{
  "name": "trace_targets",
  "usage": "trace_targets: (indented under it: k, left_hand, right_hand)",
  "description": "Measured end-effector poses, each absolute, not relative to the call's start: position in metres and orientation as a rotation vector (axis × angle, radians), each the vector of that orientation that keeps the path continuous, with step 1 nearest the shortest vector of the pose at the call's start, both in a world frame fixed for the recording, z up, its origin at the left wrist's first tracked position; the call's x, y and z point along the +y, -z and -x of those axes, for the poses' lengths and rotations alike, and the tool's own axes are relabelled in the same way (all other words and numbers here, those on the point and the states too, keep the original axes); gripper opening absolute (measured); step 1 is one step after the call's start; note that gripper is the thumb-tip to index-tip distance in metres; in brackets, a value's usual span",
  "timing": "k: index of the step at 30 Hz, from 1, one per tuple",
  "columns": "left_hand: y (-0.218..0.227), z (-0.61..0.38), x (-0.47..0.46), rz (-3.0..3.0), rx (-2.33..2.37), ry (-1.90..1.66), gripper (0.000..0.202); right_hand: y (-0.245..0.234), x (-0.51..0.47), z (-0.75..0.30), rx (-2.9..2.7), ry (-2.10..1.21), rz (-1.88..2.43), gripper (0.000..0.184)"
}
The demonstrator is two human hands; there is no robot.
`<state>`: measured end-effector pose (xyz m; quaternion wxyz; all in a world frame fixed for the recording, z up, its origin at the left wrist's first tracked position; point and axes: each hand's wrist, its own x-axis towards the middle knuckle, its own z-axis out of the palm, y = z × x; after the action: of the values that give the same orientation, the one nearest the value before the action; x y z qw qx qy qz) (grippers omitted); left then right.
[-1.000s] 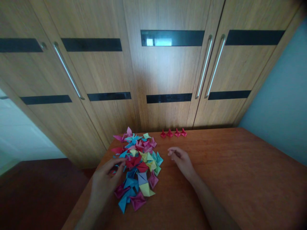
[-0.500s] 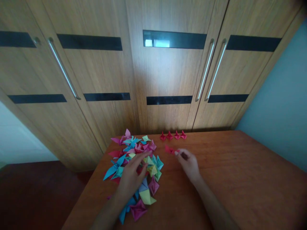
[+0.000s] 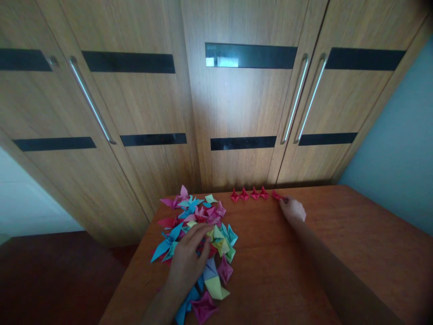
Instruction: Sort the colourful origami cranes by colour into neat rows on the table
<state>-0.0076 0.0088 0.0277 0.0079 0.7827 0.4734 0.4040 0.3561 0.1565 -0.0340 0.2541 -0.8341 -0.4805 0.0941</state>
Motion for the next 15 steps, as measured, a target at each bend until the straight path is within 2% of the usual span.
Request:
trace_targets:
  k: [7, 15]
  left_hand:
    - [-0.027, 0.011, 0.01, -2.424, 1.552, -1.262, 0.023]
    - [-0.031, 0.008, 0.008, -2.408, 1.543, -1.282, 0.02]
  right_hand:
    - [0.033, 0.177, -0.345, -1.426, -0.179, 2.444, 0.038]
    - [0.033, 0.175, -0.334, -1.591, -0.037, 2.434, 0.037]
